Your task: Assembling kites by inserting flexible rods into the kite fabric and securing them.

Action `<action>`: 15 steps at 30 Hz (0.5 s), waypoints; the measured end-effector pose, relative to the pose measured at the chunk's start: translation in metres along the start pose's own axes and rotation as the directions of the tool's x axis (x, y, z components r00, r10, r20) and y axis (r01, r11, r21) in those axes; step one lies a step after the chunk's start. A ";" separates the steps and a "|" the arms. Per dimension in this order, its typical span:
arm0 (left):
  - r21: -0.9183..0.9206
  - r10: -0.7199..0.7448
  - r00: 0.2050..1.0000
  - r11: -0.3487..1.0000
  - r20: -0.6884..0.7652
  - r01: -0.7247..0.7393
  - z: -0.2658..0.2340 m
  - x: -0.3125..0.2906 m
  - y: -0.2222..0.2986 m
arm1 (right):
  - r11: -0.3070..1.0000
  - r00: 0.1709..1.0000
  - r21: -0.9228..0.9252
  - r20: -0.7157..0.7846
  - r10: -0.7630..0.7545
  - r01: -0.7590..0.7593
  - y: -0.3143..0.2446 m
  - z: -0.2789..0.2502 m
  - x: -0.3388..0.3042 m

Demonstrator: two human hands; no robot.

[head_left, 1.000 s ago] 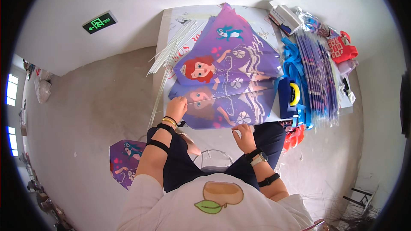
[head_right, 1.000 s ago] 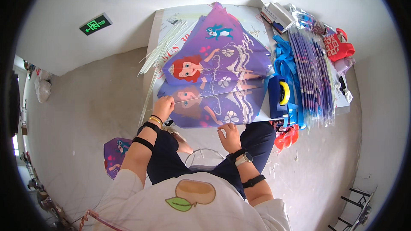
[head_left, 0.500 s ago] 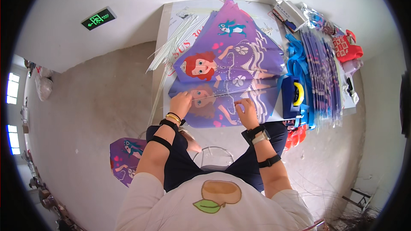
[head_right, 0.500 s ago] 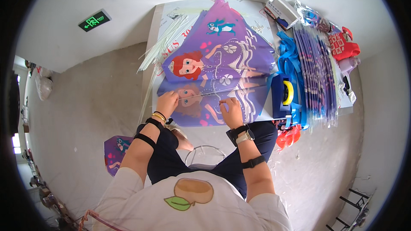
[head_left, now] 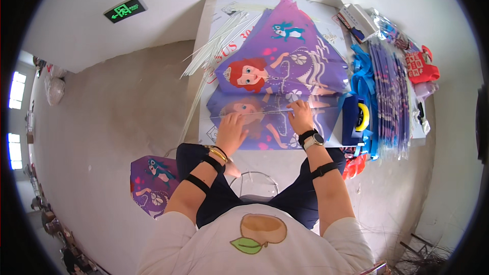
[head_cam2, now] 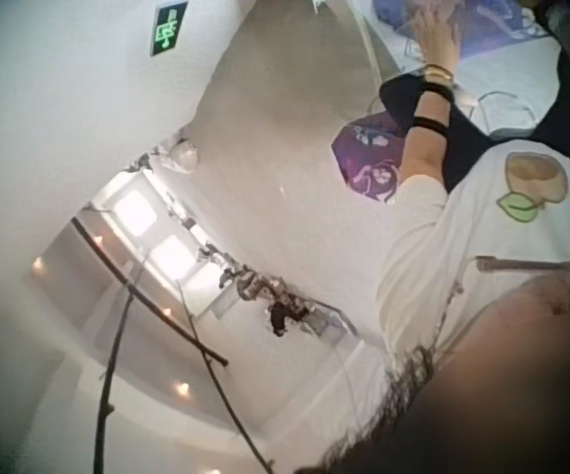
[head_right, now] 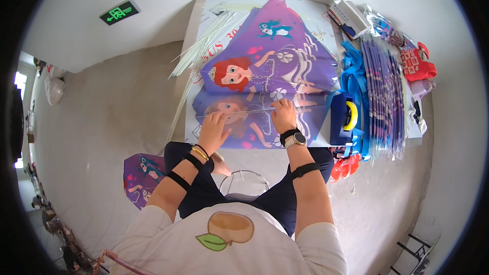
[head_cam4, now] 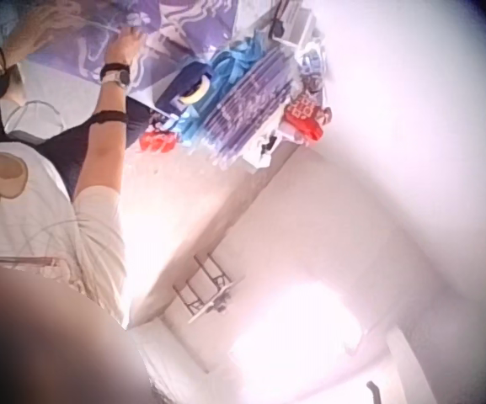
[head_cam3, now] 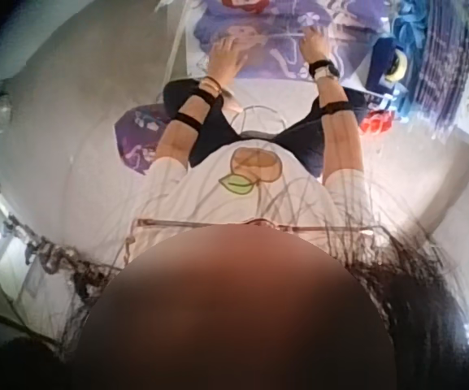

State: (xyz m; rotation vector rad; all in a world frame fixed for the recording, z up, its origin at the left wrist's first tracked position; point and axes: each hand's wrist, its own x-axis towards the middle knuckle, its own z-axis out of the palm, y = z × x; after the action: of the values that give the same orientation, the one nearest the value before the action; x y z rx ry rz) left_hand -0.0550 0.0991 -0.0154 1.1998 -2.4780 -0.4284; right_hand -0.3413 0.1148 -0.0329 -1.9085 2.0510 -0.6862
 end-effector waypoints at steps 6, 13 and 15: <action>0.185 -0.062 0.998 0.981 -0.004 0.062 0.020 -0.016 0.008 | 0.945 0.970 -0.231 0.123 -0.209 0.233 -0.005 0.001 0.016; 0.139 -0.098 0.995 0.986 0.026 0.093 0.024 -0.026 0.002 | 0.897 0.920 -0.226 0.195 -0.340 0.379 -0.010 0.002 0.025; 0.134 -0.094 0.995 0.987 0.020 0.090 0.024 -0.027 0.002 | 0.891 0.913 -0.221 0.191 -0.360 0.397 -0.011 0.005 0.026</action>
State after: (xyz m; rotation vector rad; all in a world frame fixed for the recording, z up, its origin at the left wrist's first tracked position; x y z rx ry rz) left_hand -0.0517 0.1247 -0.0407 1.3736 -2.5154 -0.3085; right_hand -0.3318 0.0881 -0.0281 -2.4665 1.7609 -0.3525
